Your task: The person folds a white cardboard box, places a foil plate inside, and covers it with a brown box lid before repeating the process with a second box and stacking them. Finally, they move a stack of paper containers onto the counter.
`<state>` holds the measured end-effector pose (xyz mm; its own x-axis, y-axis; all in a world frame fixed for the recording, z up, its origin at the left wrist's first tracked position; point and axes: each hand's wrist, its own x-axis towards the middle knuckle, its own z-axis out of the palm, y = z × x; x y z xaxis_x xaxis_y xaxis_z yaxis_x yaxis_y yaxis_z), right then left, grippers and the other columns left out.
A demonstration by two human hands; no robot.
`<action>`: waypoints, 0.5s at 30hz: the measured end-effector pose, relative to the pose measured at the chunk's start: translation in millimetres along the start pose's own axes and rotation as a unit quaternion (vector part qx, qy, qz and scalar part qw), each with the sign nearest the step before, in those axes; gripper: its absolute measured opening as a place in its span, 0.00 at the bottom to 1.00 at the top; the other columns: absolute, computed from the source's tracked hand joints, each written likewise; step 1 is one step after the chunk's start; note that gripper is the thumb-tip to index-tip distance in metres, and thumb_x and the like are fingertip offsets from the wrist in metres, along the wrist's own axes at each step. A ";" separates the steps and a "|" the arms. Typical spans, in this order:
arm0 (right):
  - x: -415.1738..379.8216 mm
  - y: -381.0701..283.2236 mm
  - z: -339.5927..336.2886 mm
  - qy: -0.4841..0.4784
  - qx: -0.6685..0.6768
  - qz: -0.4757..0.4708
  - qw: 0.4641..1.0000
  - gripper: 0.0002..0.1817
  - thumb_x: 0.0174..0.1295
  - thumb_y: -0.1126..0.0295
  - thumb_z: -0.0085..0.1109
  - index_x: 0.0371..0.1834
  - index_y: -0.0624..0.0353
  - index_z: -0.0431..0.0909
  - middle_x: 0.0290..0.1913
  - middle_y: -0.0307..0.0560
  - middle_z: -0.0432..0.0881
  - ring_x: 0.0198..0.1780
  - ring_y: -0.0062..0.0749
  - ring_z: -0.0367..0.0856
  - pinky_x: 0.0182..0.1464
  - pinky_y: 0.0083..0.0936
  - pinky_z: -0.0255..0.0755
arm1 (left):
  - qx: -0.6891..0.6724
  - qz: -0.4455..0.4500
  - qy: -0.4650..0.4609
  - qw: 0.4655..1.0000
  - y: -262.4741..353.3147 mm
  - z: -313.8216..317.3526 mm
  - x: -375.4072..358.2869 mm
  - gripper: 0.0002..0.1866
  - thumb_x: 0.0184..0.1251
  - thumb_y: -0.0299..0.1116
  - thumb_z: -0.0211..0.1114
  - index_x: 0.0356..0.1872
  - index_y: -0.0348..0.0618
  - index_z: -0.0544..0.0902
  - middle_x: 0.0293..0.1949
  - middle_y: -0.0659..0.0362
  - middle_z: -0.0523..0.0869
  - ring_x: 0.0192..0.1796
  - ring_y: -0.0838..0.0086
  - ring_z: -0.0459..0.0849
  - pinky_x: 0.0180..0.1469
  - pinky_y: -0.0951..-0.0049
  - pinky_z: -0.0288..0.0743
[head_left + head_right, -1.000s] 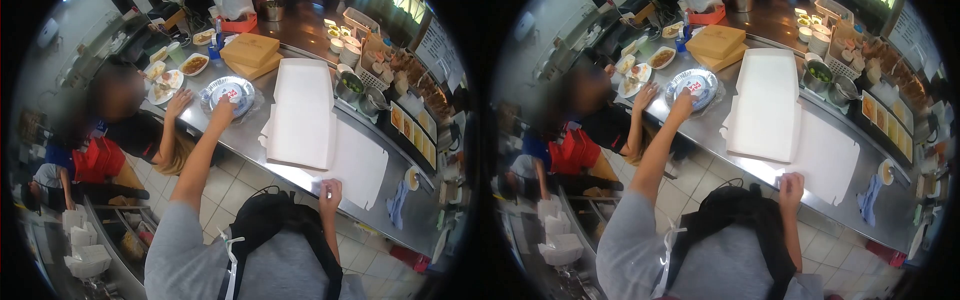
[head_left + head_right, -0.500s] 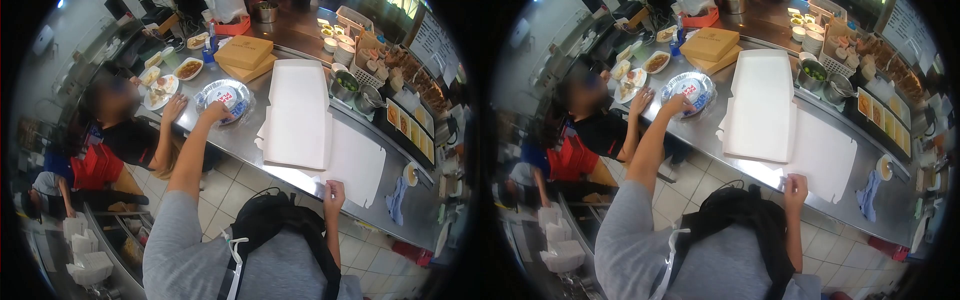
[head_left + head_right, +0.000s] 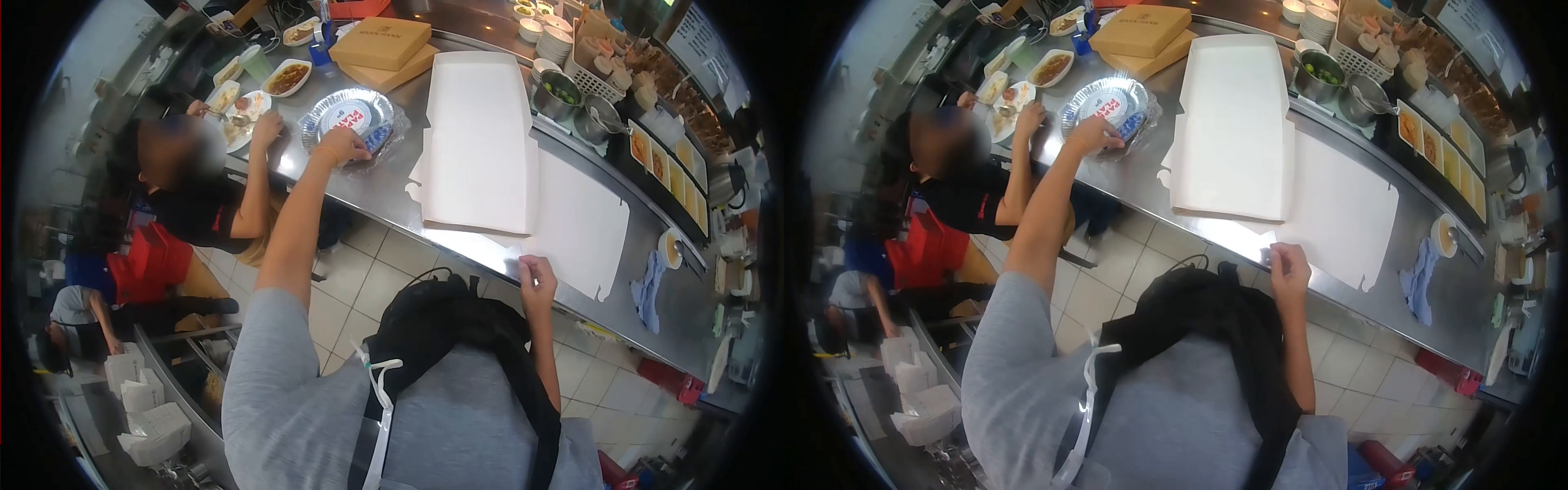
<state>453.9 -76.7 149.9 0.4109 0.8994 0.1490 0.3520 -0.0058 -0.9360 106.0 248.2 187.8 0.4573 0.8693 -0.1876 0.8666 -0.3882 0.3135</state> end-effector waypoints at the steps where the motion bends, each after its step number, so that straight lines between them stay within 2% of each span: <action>1: -1.0 1.1 2.1 -0.004 -0.020 -0.021 1.000 0.03 0.58 0.80 0.55 0.33 0.65 0.77 0.31 0.43 0.77 0.30 0.24 0.77 0.34 0.18 0.71 | -0.008 0.000 -0.004 1.000 -0.2 -0.9 0.3 0.13 0.45 0.42 0.72 0.32 0.51 0.88 0.30 0.57 0.87 0.34 0.67 0.84 0.42 0.70 0.75; 3: -3.0 8.9 5.8 -0.005 -0.015 -0.028 0.999 0.03 0.58 0.80 0.55 0.33 0.65 0.77 0.32 0.43 0.77 0.31 0.24 0.78 0.34 0.19 0.72 | -0.013 -0.003 0.000 1.000 -7.5 -2.1 3.2 0.13 0.45 0.42 0.72 0.33 0.50 0.88 0.30 0.57 0.87 0.34 0.67 0.84 0.42 0.70 0.75; 5: -4.1 6.6 9.1 -0.009 -0.011 -0.031 0.999 0.03 0.58 0.80 0.55 0.33 0.65 0.77 0.32 0.44 0.77 0.32 0.25 0.79 0.35 0.19 0.73 | -0.054 0.030 -0.003 0.998 -21.5 5.8 9.9 0.12 0.48 0.43 0.70 0.31 0.48 0.88 0.30 0.56 0.86 0.33 0.65 0.84 0.41 0.68 0.75; 9: -7.8 3.6 6.8 -0.011 0.009 0.005 1.000 0.02 0.58 0.81 0.55 0.33 0.65 0.77 0.32 0.44 0.78 0.34 0.27 0.80 0.37 0.20 0.74 | -0.022 0.053 -0.013 0.998 -24.4 8.0 14.6 0.11 0.52 0.41 0.66 0.30 0.44 0.87 0.29 0.54 0.86 0.34 0.63 0.84 0.40 0.66 0.74; 12: -12.7 8.8 4.7 -0.008 0.020 0.026 0.999 0.02 0.58 0.81 0.55 0.32 0.65 0.77 0.32 0.45 0.78 0.34 0.27 0.80 0.38 0.21 0.74 | -0.015 0.062 0.028 0.998 -28.8 16.1 22.0 0.11 0.54 0.39 0.63 0.30 0.42 0.86 0.26 0.51 0.84 0.34 0.61 0.84 0.41 0.65 0.74; 14: -16.6 10.6 3.6 -0.006 0.026 0.036 0.999 0.02 0.58 0.81 0.55 0.32 0.66 0.77 0.32 0.45 0.78 0.34 0.27 0.80 0.38 0.21 0.74 | 0.089 0.009 0.004 0.996 -23.6 17.5 27.0 0.09 0.55 0.32 0.60 0.30 0.39 0.84 0.37 0.50 0.84 0.33 0.59 0.83 0.43 0.65 0.75; 15: -18.0 12.8 2.6 -0.011 0.010 0.031 0.999 0.02 0.58 0.81 0.55 0.32 0.66 0.77 0.32 0.45 0.79 0.35 0.28 0.80 0.39 0.21 0.75 | 0.091 0.011 0.007 0.996 -13.6 16.7 22.8 0.09 0.55 0.32 0.60 0.30 0.39 0.84 0.37 0.50 0.84 0.33 0.59 0.83 0.43 0.65 0.75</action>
<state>448.8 -91.8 134.4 0.4131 0.9068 0.0840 0.3098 -0.0532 -0.9493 107.9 268.2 163.8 0.4756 0.8631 -0.1696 0.8784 -0.4558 0.1439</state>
